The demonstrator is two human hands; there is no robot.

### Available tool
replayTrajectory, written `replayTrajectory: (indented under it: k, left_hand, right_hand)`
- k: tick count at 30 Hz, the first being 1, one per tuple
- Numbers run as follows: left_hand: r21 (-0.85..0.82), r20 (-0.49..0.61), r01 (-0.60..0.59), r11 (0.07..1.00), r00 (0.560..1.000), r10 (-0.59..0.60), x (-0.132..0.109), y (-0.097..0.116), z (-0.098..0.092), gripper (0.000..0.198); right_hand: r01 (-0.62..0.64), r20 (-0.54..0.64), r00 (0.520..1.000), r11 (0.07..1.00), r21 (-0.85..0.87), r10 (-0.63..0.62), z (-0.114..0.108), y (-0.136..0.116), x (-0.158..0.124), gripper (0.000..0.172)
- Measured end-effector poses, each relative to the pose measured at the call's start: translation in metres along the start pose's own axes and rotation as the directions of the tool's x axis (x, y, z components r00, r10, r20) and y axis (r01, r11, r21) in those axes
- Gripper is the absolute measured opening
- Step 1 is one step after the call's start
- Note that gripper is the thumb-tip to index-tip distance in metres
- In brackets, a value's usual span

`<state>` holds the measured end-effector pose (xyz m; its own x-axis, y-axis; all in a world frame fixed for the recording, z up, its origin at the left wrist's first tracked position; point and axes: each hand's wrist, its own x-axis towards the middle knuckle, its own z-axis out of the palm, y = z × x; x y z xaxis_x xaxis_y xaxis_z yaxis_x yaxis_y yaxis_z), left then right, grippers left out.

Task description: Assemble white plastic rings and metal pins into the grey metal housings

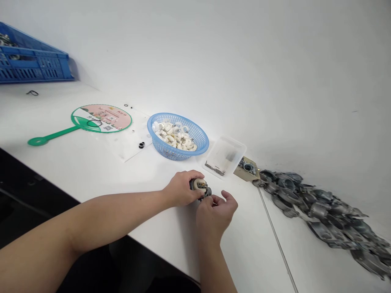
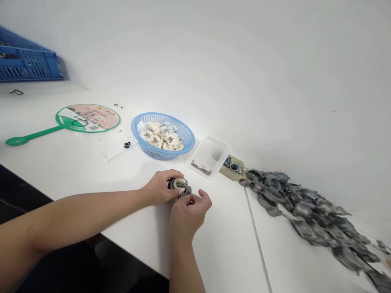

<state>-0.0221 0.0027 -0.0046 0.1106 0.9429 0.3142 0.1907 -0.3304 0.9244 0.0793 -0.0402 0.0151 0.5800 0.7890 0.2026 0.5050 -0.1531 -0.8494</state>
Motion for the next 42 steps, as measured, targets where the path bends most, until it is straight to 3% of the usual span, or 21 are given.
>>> replayTrajectory:
  k: [10,24,30,42]
  left_hand:
    - [0.024,0.016,-0.027,0.999,1.0,0.027,0.001,0.002,-0.002,0.039]
    - [0.029,0.008,-0.032,0.999,0.999,0.032,0.001,-0.001,-0.001,0.039]
    - [0.063,0.022,-0.061,0.996,0.998,0.059,0.001,0.002,-0.003,0.039]
    - [0.038,0.022,-0.075,0.996,0.997,0.074,0.001,-0.001,-0.002,0.039]
  right_hand:
    - [0.037,0.022,0.999,0.999,-0.022,-0.036,-0.003,0.0,0.006,0.047]
    - [0.043,0.165,0.986,0.993,-0.11,-0.025,-0.006,-0.005,0.012,0.047]
    - [0.1,0.117,0.989,0.988,-0.115,-0.086,-0.005,-0.002,0.01,0.043]
    - [0.105,0.103,0.991,0.982,-0.158,-0.09,-0.007,-0.015,-0.001,0.038]
